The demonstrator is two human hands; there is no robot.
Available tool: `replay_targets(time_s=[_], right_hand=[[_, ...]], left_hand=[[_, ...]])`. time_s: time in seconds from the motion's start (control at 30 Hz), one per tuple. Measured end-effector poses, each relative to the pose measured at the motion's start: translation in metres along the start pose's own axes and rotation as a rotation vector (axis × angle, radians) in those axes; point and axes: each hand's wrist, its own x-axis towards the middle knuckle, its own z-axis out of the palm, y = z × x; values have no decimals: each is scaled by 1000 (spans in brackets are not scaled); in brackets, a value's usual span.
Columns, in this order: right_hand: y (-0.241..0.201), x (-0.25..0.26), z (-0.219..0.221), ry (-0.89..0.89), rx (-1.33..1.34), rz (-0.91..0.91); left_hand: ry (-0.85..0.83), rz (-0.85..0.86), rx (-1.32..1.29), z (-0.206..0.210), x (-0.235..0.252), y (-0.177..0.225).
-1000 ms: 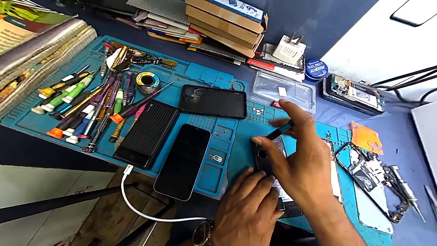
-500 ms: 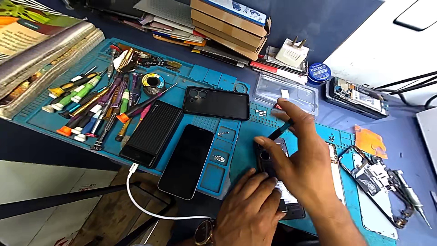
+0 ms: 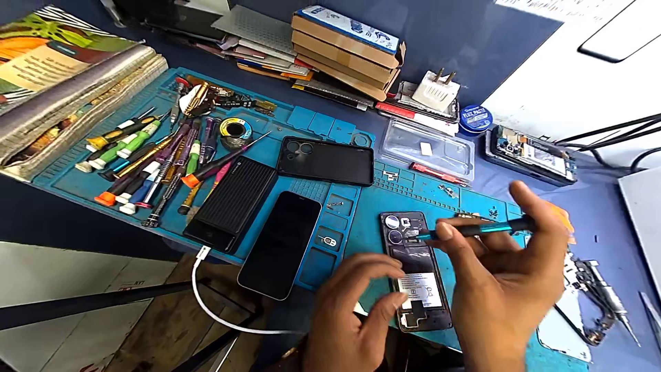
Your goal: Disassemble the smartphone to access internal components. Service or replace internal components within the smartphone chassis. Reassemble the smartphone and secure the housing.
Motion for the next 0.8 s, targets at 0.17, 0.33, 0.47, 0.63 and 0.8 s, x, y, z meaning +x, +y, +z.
replay_targets(time_s=[0.17,0.33,0.47,0.63,0.8], right_hand=[[-14,-19,-5,106,42,11],[-20,-28,-7,126,56,-30],[-21,-33,-8,123,37,-49],[-18,-42,-11,190,21,-39],[-21,-55,-25,173,151,-170]], left_hand=[[58,72,73,-4,15,7],[59,114,103,2,21,13],[58,163,149,3,21,12],[76,74,14,3,17,13],[68,-593,-781,7,17,24]])
